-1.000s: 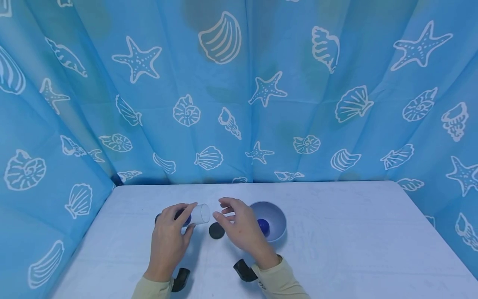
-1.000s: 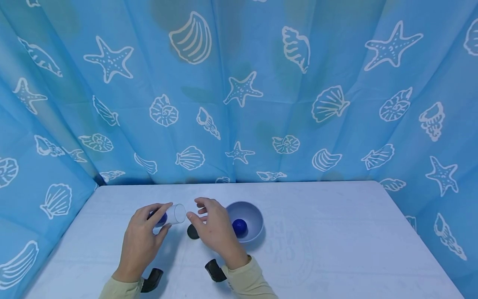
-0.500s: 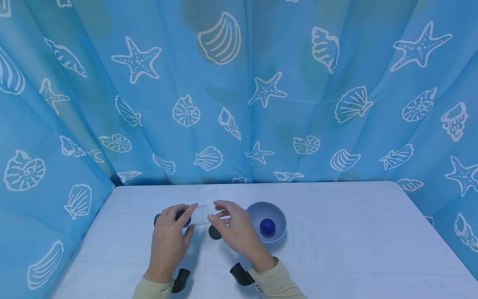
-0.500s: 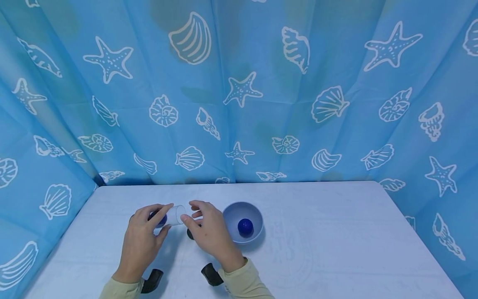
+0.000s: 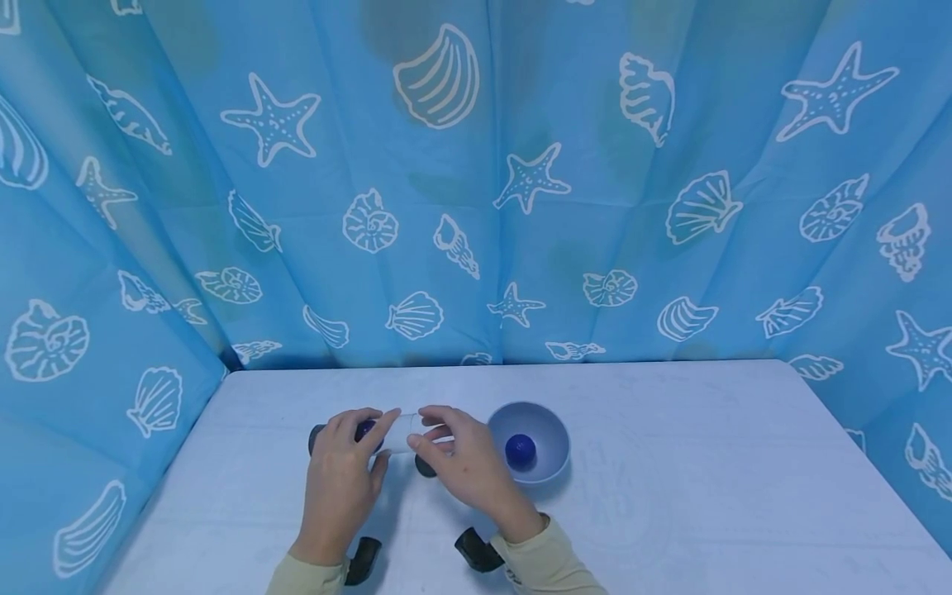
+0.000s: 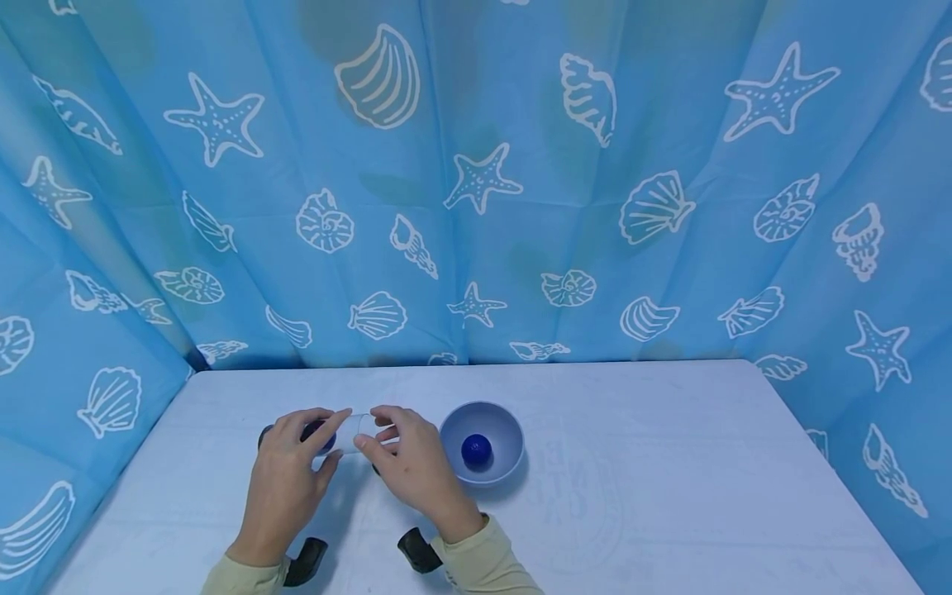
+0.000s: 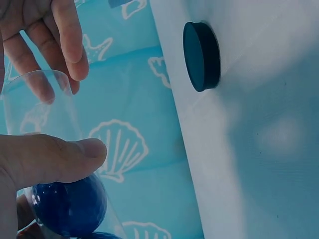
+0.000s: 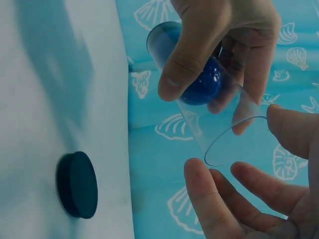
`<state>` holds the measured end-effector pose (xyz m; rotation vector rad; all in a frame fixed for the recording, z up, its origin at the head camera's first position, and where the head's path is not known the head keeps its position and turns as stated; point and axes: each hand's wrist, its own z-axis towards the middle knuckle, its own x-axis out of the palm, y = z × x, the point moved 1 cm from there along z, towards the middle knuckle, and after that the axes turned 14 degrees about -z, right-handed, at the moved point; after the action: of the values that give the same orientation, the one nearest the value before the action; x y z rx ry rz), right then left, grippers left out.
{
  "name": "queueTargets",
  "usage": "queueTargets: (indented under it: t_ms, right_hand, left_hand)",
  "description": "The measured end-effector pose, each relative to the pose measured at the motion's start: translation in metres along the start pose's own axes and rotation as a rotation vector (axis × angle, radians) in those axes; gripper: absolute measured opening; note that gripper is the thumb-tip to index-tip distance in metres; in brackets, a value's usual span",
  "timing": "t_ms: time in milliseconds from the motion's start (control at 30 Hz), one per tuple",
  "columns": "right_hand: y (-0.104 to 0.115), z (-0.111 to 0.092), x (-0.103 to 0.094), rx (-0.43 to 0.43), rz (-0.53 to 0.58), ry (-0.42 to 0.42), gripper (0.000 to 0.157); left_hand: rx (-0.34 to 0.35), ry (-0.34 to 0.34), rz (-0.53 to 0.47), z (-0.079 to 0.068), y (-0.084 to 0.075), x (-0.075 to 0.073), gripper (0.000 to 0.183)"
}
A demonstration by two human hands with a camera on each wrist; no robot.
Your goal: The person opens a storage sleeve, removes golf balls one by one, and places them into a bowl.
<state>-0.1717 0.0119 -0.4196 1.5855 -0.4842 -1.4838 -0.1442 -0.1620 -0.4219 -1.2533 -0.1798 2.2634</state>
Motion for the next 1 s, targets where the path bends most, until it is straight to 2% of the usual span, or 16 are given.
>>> queueTargets:
  t_ms: [433, 733, 1000]
  right_hand:
    - [-0.0043, 0.002, 0.0031, 0.022, 0.071, 0.02, 0.045]
    - [-0.0056, 0.0019, 0.0048, 0.061, 0.139, 0.036, 0.044]
    - [-0.0047, 0.0002, 0.0086, 0.054, 0.199, 0.022, 0.042]
  left_hand:
    - [0.028, 0.012, 0.024, -0.0001, -0.0007, -0.0009, 0.063]
    - [0.014, 0.013, 0.043, 0.001, -0.002, -0.0012, 0.062]
    - [0.019, -0.003, 0.057, 0.0015, -0.0029, -0.004, 0.061]
